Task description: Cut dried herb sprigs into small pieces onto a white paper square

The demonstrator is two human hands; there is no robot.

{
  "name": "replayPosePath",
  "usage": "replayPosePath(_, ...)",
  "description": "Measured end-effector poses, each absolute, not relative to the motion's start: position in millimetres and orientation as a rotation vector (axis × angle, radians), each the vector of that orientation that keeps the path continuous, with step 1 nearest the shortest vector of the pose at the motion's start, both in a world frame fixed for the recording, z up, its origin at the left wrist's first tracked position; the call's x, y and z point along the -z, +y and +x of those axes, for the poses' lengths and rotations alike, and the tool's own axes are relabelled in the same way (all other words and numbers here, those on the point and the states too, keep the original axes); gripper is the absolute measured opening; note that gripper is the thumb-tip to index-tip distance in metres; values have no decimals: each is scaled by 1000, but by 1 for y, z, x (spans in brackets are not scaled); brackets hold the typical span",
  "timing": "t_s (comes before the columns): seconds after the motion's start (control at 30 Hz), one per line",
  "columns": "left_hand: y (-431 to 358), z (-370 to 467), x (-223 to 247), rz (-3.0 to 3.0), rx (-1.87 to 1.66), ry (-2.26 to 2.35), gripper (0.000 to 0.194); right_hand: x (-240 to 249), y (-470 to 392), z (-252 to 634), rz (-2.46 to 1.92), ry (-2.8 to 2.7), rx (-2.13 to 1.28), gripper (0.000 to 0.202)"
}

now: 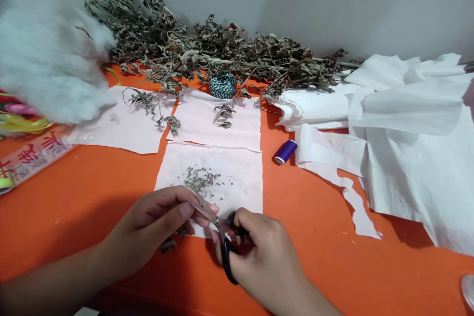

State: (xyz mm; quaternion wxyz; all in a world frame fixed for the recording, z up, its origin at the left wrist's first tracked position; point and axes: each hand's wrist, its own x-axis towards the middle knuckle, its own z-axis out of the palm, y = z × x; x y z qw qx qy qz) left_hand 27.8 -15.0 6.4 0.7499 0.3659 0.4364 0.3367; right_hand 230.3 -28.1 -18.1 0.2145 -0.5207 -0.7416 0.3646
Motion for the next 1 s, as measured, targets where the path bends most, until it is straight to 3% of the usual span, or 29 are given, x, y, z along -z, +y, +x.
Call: replayPosePath(1.0,-15,28,-11,800,-714,971,21,19,-28,231,-1431,-2023,-1111,31)
